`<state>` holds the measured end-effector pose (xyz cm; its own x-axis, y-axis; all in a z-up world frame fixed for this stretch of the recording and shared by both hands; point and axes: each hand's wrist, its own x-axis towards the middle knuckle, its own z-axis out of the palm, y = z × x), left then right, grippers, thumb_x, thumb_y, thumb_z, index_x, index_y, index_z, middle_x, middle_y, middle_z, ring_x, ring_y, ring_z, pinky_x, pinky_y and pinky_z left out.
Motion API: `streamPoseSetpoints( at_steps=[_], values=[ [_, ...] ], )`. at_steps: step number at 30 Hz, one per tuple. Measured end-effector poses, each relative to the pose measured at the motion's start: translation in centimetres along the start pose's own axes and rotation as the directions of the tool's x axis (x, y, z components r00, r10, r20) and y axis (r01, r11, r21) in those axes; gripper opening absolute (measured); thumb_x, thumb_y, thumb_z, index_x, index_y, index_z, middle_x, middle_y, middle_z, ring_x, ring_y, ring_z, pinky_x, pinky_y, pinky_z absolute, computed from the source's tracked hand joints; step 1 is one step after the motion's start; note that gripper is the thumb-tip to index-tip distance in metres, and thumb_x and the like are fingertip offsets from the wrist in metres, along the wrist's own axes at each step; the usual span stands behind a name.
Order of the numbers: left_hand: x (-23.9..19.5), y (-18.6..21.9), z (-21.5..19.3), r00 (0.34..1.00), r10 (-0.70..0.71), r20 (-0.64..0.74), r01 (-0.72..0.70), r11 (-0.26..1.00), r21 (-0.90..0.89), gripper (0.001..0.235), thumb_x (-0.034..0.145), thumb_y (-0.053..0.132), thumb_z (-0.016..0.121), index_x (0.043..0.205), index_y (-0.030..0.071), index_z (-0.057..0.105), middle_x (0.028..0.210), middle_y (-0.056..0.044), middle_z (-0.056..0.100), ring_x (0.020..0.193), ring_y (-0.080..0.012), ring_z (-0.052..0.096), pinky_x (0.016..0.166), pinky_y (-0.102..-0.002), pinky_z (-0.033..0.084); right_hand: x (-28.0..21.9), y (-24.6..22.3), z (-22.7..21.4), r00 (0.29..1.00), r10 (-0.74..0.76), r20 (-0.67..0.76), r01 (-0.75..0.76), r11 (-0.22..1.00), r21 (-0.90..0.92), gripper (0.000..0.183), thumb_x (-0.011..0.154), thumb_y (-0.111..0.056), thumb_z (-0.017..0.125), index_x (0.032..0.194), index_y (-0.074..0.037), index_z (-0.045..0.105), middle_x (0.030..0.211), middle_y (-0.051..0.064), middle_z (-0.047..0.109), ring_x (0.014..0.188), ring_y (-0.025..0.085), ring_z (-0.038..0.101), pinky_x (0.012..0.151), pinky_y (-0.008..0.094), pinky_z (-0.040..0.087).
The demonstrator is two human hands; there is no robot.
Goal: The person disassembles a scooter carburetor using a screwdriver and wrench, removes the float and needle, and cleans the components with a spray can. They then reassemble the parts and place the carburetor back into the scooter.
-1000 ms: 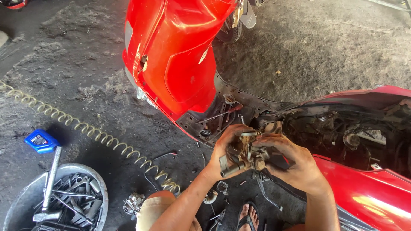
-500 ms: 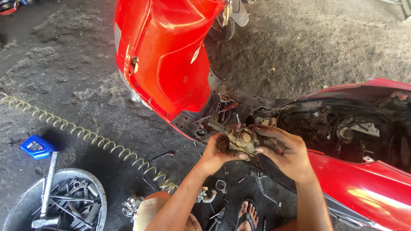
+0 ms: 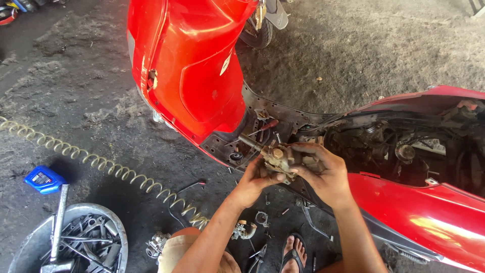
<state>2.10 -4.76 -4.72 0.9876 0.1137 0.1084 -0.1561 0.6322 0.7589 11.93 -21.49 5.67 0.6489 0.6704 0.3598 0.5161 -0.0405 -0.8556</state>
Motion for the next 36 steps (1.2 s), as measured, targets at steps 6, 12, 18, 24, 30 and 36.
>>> streamPoseSetpoints(
  at_steps=[6, 12, 18, 24, 30, 36],
  values=[
    [0.0, -1.5, -0.5, 0.983, 0.053, -0.177, -0.072, 0.992, -0.102, 0.068, 0.087, 0.033, 0.077, 0.143, 0.002, 0.054, 0.128, -0.008, 0.065, 0.126, -0.021, 0.058, 0.109, -0.037, 0.043, 0.1, 1.1, 2.0, 0.998, -0.05, -0.038, 0.046, 0.994, -0.103, 0.04, 0.075, -0.007, 0.088, 0.11, -0.003, 0.068, 0.105, 0.005, 0.076, 0.094, 0.012, 0.072, 0.084, 0.028, 0.059],
    [0.5, -0.7, 0.8, 0.881, -0.021, -0.472, -0.027, 0.995, -0.095, 0.043, 0.08, 0.026, 0.086, 0.111, 0.003, 0.065, 0.104, -0.007, 0.069, 0.1, -0.0215, 0.063, 0.094, -0.041, 0.048, 0.1, 0.0, 3.7, 0.987, -0.158, 0.001, 0.154, 0.959, -0.236, 0.033, 0.077, -0.01, 0.087, 0.102, -0.003, 0.068, 0.106, 0.008, 0.074, 0.095, 0.022, 0.074, 0.082, 0.031, 0.057],
    [0.5, 1.7, 0.4, 0.878, 0.048, -0.476, -0.041, 0.999, 0.024, 0.038, 0.074, 0.018, 0.084, 0.105, 0.002, 0.07, 0.098, -0.008, 0.075, 0.099, -0.0226, 0.068, 0.097, -0.036, 0.05, 0.4, -1.3, 3.6, 0.978, -0.192, 0.076, 0.2, 0.972, -0.126, 0.025, 0.092, -0.002, 0.073, 0.117, -0.001, 0.068, 0.119, 0.01, 0.074, 0.101, 0.022, 0.075, 0.085, 0.032, 0.059],
    [1.7, 2.2, -2.2, 0.751, 0.203, -0.628, -0.172, 0.979, 0.11, 0.05, 0.069, 0.017, 0.084, 0.113, 0.001, 0.067, 0.102, -0.009, 0.073, 0.101, -0.0249, 0.069, 0.1, -0.04, 0.05, 0.6, 2.1, 2.4, 0.981, 0.017, -0.195, -0.029, 0.998, -0.057, 0.023, 0.095, -0.002, 0.071, 0.118, -0.003, 0.069, 0.118, 0.009, 0.075, 0.091, 0.016, 0.074, 0.076, 0.028, 0.06],
    [0.9, 6.0, -1.6, 0.716, 0.42, -0.558, -0.429, 0.895, 0.124, 0.055, 0.071, 0.018, 0.085, 0.118, -0.003, 0.064, 0.113, -0.019, 0.071, 0.106, -0.0296, 0.071, 0.1, -0.042, 0.054, 0.2, 11.0, -0.6, 0.941, 0.256, -0.22, -0.323, 0.874, -0.364, 0.022, 0.096, -0.015, 0.074, 0.112, -0.001, 0.073, 0.099, 0.015, 0.076, 0.086, 0.026, 0.073, 0.077, 0.037, 0.058],
    [1.0, 6.7, -1.1, 0.721, 0.429, -0.544, -0.48, 0.876, 0.054, 0.048, 0.077, 0.019, 0.083, 0.115, -0.002, 0.064, 0.115, -0.02, 0.072, 0.107, -0.03, 0.07, 0.098, -0.042, 0.055, -3.2, 20.0, 7.2, 0.814, 0.522, 0.253, -0.251, 0.71, -0.658, 0.048, 0.082, -0.035, 0.084, 0.11, 0.002, 0.072, 0.101, 0.023, 0.073, 0.094, 0.039, 0.071, 0.083, 0.048, 0.055]
  ],
)
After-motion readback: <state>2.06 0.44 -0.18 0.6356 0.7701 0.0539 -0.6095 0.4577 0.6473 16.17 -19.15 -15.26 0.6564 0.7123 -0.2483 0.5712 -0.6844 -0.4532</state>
